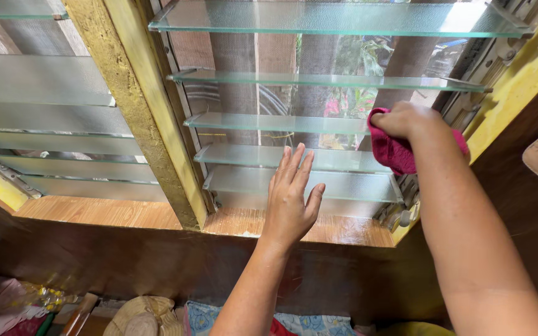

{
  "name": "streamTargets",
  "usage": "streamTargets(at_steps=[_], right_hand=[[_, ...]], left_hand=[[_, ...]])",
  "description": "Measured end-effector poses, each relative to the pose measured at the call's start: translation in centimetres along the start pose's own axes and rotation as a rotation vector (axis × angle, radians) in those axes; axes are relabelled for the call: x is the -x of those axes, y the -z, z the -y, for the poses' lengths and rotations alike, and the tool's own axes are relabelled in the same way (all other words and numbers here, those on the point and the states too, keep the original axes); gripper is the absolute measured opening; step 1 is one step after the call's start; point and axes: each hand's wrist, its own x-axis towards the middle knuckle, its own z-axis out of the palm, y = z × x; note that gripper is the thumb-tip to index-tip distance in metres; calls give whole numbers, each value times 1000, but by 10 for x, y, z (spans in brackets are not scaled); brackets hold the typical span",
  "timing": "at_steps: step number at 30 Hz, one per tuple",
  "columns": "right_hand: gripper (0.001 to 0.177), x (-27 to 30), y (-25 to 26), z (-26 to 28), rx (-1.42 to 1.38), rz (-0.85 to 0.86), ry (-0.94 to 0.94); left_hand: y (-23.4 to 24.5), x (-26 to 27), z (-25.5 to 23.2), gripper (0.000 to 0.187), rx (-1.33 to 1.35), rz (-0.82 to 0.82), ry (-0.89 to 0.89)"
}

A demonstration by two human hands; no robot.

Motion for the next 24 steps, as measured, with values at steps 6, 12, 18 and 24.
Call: streamTargets(at_steps=[6, 12, 18, 24], right_hand=[[69, 17, -19, -6, 42, -226, 29], [74, 28, -67, -22, 48, -691, 177], [74, 23, -63, -21, 27, -643, 163], [65, 37, -73, -26, 60, -815, 224]], left_hand=[[-1, -3, -3, 63, -15, 4, -14], [-7, -8, -12, 63, 7, 13, -49], [-4, -14, -13, 66, -32, 59, -32], [0, -15, -9, 66, -55, 59, -27]])
